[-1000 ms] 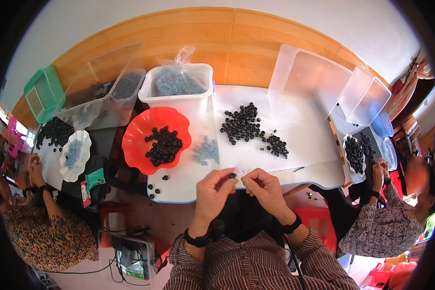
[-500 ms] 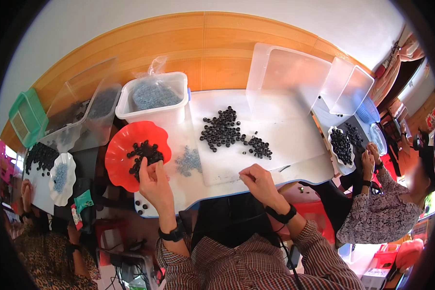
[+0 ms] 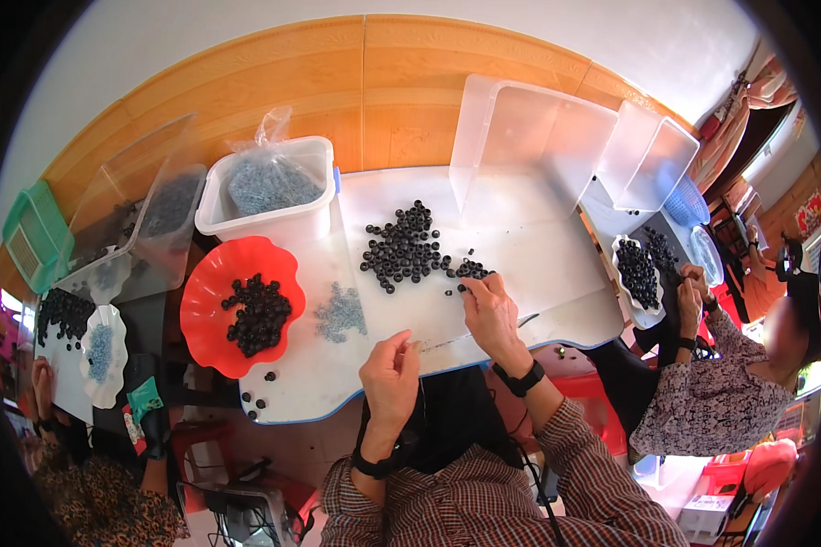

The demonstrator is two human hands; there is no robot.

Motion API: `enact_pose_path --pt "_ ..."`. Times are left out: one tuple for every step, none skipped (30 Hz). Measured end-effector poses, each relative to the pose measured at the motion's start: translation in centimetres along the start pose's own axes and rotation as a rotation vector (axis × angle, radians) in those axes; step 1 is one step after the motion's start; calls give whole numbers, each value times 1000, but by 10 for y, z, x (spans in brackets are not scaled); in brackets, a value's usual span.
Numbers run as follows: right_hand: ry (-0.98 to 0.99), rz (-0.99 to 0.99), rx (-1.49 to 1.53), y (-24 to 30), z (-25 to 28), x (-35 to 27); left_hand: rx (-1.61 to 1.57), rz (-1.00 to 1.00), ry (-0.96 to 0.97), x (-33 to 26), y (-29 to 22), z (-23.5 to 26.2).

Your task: Inspecting and manually assembling small black plastic components at a workstation.

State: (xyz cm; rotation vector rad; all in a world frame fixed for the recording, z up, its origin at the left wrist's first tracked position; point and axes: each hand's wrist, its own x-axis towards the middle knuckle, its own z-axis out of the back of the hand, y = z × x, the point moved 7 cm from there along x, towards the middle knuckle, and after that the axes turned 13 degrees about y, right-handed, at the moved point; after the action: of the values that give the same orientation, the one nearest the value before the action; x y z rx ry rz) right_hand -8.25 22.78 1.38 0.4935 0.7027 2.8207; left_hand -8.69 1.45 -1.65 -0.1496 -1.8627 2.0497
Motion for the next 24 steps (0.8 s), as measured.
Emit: enact_pose_path --pt "9 5 -12 -2 -2 1 7 -12 28 0 -2 -5" --pt "10 3 -12 -4 -3 2 -42 68 41 -1 -2 -8" --pt "20 -1 -26 -6 -4 2 -42 70 43 -2 -2 -10" --pt "32 -4 -38 -6 -5 3 -39 76 48 -3 0 -11" --pt "33 -6 -38 -5 -5 2 -36 81 55 -3 2 -12" --pt "25 6 -22 -4 -3 0 -37 82 57 -4 1 -13" --pt "20 20 -2 0 -2 -2 -87 106 86 -4 2 -15" --pt "23 18 0 4 0 -5 -138 129 115 -5 3 -17" --pt "64 21 125 7 1 -9 -138 132 116 -4 0 -17" --pt "104 22 248 11 2 -14 -235 197 133 -4 2 -20" --pt "106 19 247 18 6 -20 -331 260 148 -4 5 -23" --pt "174 22 397 25 4 -25 -332 264 149 -2 6 -24" --pt "238 23 546 32 3 -31 -445 272 160 -1 9 -28" --pt "254 39 598 38 4 -37 -558 281 171 -1 11 -31" --pt "254 35 597 42 5 -41 -559 284 173 -1 13 -32" --pt "284 37 629 45 3 -46 -632 299 204 -2 14 -35" --pt "316 39 662 48 1 -49 -705 314 234 -3 16 -38" --pt "321 37 677 48 0 -51 -706 317 236 -5 17 -37" --pt "323 36 678 48 -1 -52 -725 329 237 -6 20 -36" --pt "345 55 677 49 -2 -52 -743 341 237 -7 22 -35" --pt "368 76 676 51 -4 -52 -743 342 232 -8 24 -33" --pt "376 78 680 50 -5 -53 -745 339 240 -9 25 -32" --pt "393 77 692 50 -8 -53 -746 336 247 -10 26 -30" --pt "410 76 704 50 -10 -54 -745 338 237 -11 26 -28"
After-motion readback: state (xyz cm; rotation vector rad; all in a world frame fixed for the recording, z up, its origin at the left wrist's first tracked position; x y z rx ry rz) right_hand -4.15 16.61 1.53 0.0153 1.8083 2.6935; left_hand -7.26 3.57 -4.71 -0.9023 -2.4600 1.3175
